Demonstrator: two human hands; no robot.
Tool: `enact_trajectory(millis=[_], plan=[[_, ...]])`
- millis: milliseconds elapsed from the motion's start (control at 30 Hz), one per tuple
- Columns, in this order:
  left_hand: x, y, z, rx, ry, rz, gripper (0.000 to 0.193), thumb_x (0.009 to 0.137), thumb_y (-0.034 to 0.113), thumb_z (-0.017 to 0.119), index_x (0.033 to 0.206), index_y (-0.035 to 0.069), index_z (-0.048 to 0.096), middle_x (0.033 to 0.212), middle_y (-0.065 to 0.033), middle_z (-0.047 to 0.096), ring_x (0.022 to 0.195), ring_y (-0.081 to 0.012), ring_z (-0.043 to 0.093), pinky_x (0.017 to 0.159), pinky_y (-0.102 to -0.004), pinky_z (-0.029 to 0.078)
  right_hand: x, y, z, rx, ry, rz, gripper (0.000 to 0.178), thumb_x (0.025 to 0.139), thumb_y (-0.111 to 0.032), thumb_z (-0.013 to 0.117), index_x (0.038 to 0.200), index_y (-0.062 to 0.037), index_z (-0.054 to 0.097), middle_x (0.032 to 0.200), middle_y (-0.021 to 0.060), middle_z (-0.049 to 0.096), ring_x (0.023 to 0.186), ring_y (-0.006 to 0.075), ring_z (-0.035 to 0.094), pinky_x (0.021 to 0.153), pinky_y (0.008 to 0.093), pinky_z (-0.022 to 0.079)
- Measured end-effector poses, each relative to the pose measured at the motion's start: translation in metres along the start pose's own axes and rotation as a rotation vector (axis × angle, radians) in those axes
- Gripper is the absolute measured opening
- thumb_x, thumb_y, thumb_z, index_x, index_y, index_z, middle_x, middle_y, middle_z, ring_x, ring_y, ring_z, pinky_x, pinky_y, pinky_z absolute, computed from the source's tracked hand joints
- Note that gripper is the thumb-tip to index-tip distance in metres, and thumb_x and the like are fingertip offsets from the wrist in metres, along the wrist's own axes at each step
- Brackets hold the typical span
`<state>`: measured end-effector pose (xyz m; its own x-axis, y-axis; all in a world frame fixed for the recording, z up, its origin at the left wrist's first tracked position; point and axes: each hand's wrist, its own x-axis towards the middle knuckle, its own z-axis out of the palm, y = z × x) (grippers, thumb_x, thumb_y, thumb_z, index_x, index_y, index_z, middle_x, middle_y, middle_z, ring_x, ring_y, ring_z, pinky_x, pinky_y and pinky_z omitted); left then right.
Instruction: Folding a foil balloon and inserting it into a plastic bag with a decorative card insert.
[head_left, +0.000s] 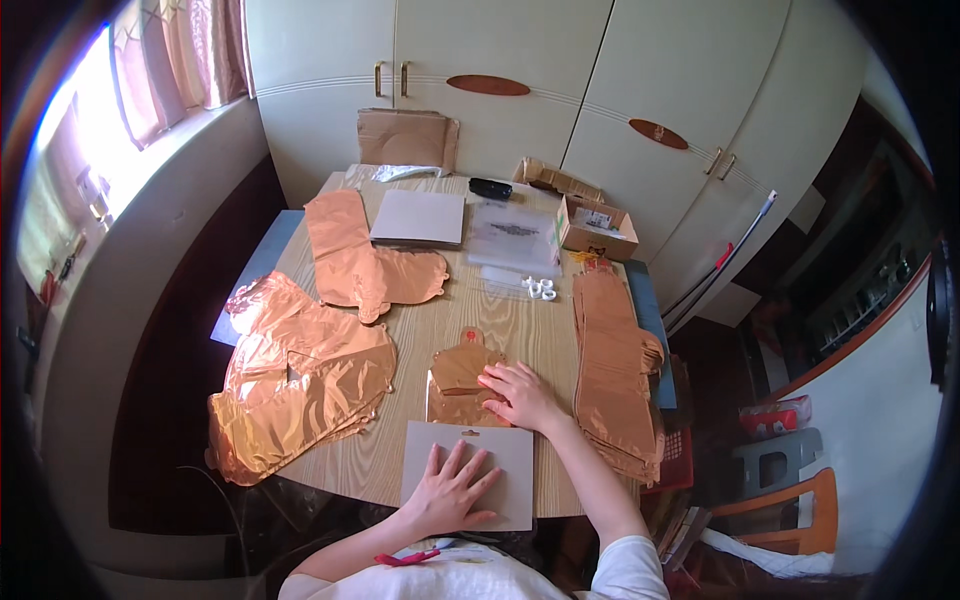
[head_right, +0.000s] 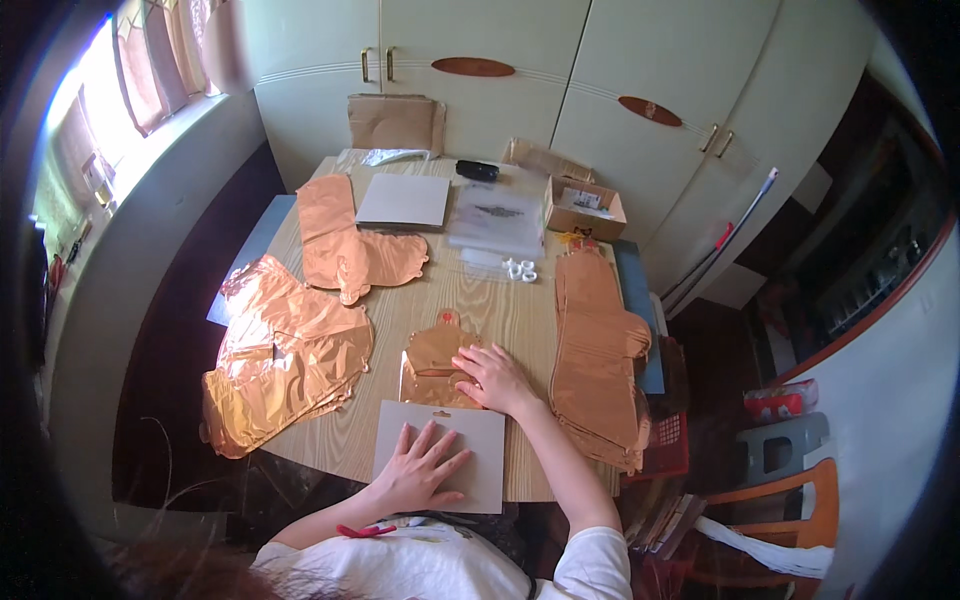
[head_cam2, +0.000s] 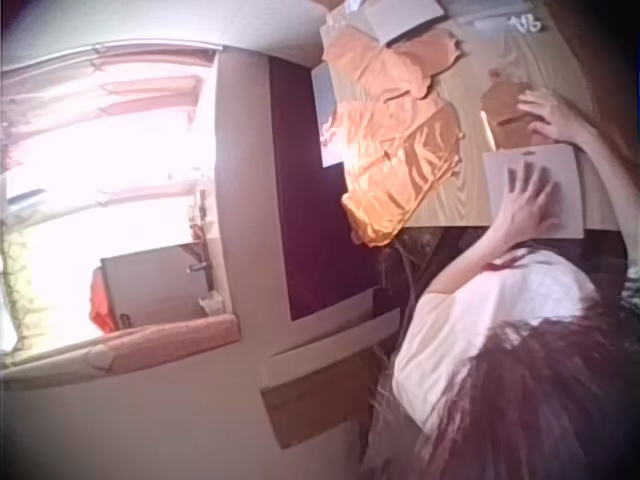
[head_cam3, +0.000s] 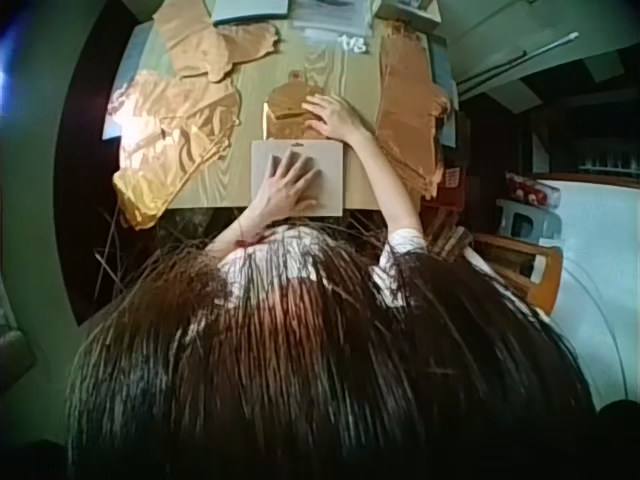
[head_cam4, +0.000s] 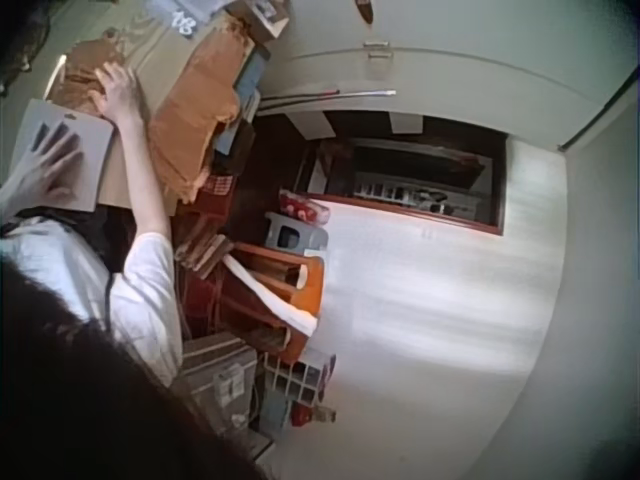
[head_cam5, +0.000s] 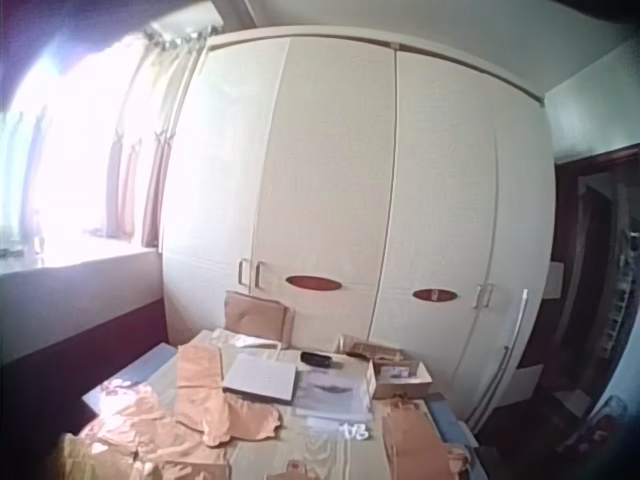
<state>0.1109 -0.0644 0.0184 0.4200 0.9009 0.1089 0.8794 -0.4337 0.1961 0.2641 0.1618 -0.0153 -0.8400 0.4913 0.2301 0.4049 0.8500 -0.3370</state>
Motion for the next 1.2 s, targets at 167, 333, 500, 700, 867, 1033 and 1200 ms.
enact_trajectory(millis=[167, 333, 500, 700, 867, 1033, 1200], plan=[[-0.01, 0.007, -0.002, -0.033, -0.035, 0.028, 0.072, 0.087, 0.065, 0.051, 0.144, 0.02, 0.046, 0.148, -0.0176, 0.04, 0.138, -0.0462, 0.032, 0.106, -0.0704, 0.023, -0.015, -0.018, 0.004, -0.072, 0.027, 0.044, 0.049, 0.091, -0.04, 0.061, 0.132, -0.0126, 0.056, 0.142, 0.0101, 0.049, 0.13, 0.0288, 0.047, 0.111, 0.0503, 0.031], [-0.003, 0.003, 0.001, -0.058, -0.01, -0.004, 0.073, 0.086, 0.066, 0.052, 0.144, 0.021, 0.046, 0.148, -0.021, 0.038, 0.138, -0.0463, 0.031, 0.106, -0.0704, 0.022, -0.016, -0.011, 0.008, 0.041, 0.164, 0.051, 0.049, 0.091, -0.034, 0.062, 0.135, -0.0118, 0.054, 0.147, 0.0142, 0.042, 0.132, 0.0316, 0.045, 0.109, 0.0479, 0.034], [0.005, -0.002, 0.003, -0.032, -0.003, -0.057, 0.073, 0.086, 0.066, 0.052, 0.144, 0.022, 0.045, 0.148, -0.0234, 0.037, 0.139, -0.0461, 0.029, 0.107, -0.0704, 0.021, -0.014, -0.004, 0.008, 0.133, 0.063, 0.112, 0.049, 0.09, -0.028, 0.064, 0.135, -0.0111, 0.053, 0.148, 0.0151, 0.041, 0.131, 0.0323, 0.045, 0.107, 0.0441, 0.037], [0.01, -0.001, 0.006, -0.027, 0.006, -0.084, 0.071, 0.086, 0.066, 0.05, 0.144, 0.025, 0.045, 0.147, -0.0233, 0.037, 0.138, -0.0455, 0.03, 0.106, -0.0722, 0.02, -0.014, -0.002, 0.011, 0.099, 0.03, 0.117, 0.047, 0.089, -0.025, 0.064, 0.133, -0.0108, 0.055, 0.148, 0.0138, 0.042, 0.133, 0.0319, 0.043, 0.107, 0.0445, 0.036], [0.01, 0.0, 0.003, -0.031, -0.007, -0.092, 0.071, 0.086, 0.067, 0.049, 0.143, 0.025, 0.046, 0.147, -0.0231, 0.036, 0.139, -0.045, 0.029, 0.104, -0.0747, 0.019, -0.013, 0.001, 0.011, 0.152, 0.016, 0.13, 0.049, 0.088, -0.024, 0.065, 0.134, -0.0103, 0.054, 0.147, 0.0131, 0.042, 0.135, 0.0317, 0.041, 0.109, 0.0438, 0.035], [0.012, -0.002, 0.003, -0.026, -0.005, -0.088, 0.071, 0.086, 0.067, 0.049, 0.143, 0.025, 0.046, 0.147, -0.0231, 0.036, 0.139, -0.0451, 0.029, 0.104, -0.0746, 0.02, -0.011, 0.001, 0.007, 0.178, -0.012, 0.141, 0.051, 0.088, -0.023, 0.066, 0.135, -0.0098, 0.053, 0.148, 0.0129, 0.042, 0.135, 0.0321, 0.04, 0.11, 0.0436, 0.034], [0.013, -0.004, 0.004, -0.024, -0.01, -0.083, 0.072, 0.086, 0.068, 0.048, 0.143, 0.024, 0.045, 0.147, -0.023, 0.036, 0.139, -0.0452, 0.029, 0.103, -0.0747, 0.02, -0.011, -0.002, 0.006, 0.17, -0.019, 0.145, 0.051, 0.087, -0.023, 0.067, 0.135, -0.0099, 0.053, 0.148, 0.013, 0.042, 0.136, 0.0326, 0.039, 0.111, 0.0435, 0.034]])
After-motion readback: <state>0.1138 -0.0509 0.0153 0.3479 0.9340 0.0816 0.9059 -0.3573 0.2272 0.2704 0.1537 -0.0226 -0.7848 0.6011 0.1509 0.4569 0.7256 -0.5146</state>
